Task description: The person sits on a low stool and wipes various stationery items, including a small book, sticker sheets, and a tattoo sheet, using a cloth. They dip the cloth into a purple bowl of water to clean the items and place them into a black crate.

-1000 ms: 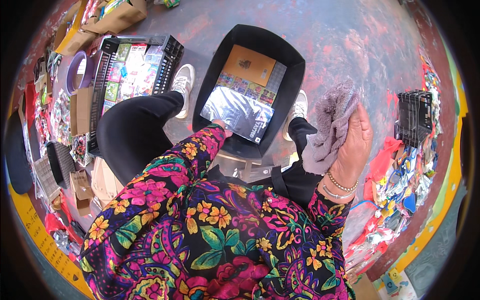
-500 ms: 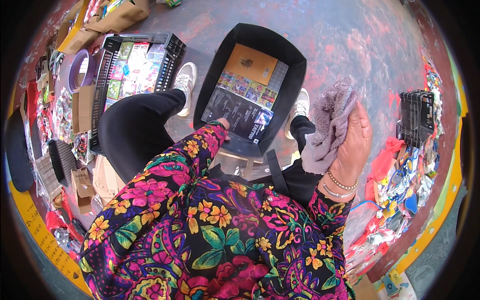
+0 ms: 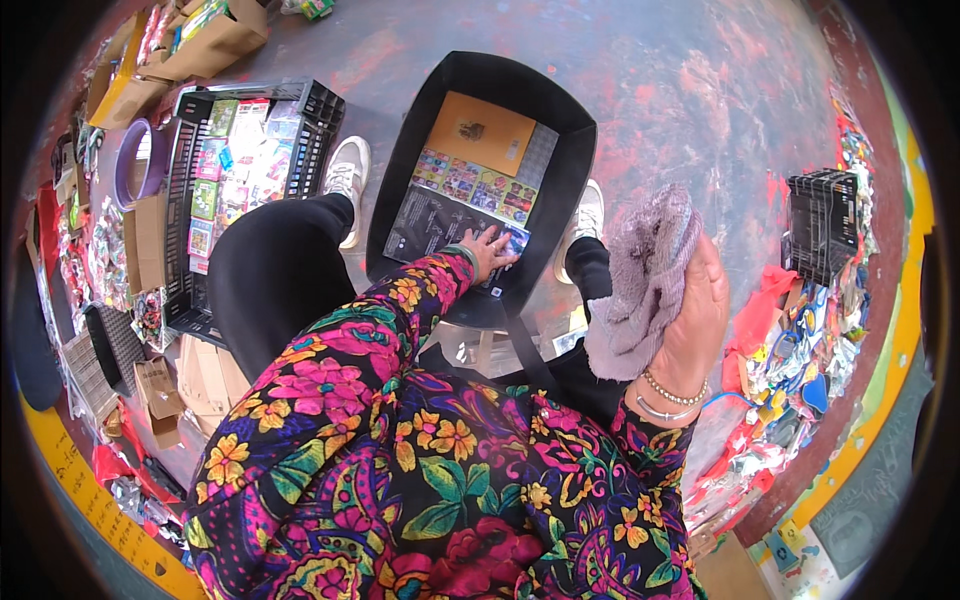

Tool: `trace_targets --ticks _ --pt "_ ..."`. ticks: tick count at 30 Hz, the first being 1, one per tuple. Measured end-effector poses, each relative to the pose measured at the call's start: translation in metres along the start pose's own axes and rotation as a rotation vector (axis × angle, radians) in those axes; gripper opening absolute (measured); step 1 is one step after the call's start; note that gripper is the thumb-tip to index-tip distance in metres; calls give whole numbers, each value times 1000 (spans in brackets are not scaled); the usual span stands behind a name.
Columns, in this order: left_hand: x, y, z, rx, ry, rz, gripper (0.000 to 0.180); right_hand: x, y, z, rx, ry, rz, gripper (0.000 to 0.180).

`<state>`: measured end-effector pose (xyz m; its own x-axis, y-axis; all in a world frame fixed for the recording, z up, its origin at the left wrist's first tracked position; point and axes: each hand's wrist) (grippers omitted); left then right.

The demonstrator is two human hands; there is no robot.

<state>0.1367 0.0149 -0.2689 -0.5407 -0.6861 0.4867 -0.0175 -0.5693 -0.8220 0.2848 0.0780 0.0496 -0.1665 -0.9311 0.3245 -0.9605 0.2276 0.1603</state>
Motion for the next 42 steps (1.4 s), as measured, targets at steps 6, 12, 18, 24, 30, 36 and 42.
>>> trace_targets --ticks 6,12,18,24,30,36,42 --pt "-29 67 -31 80 -150 -226 68 -2 10 -7 -68 162 -51 27" --pt "-1 51 -27 75 -280 -285 64 4 11 -1 -32 162 -15 31" --pt "-9 21 -48 128 -213 -20 39 -10 4 1 16 101 -72 29" --pt "-50 -65 -41 648 -258 482 28 -41 17 20 -276 327 -91 32" --pt "15 -205 3 2430 75 246 51 -71 36 38 -382 230 -25 34" --pt "75 -225 -6 2631 109 438 25 -76 78 57 -86 13 -442 31" --pt "150 -223 -30 2469 -83 897 20 -58 99 76 65 92 -789 30"
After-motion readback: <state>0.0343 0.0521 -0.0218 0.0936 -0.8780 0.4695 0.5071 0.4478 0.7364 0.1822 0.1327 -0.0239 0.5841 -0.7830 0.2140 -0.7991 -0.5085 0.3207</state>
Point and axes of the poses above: each hand's wrist, its own x-axis away from the middle knuckle, its own y-axis out of the palm, z = x × y, and after that the axes turned 12 degrees about z, right-handed
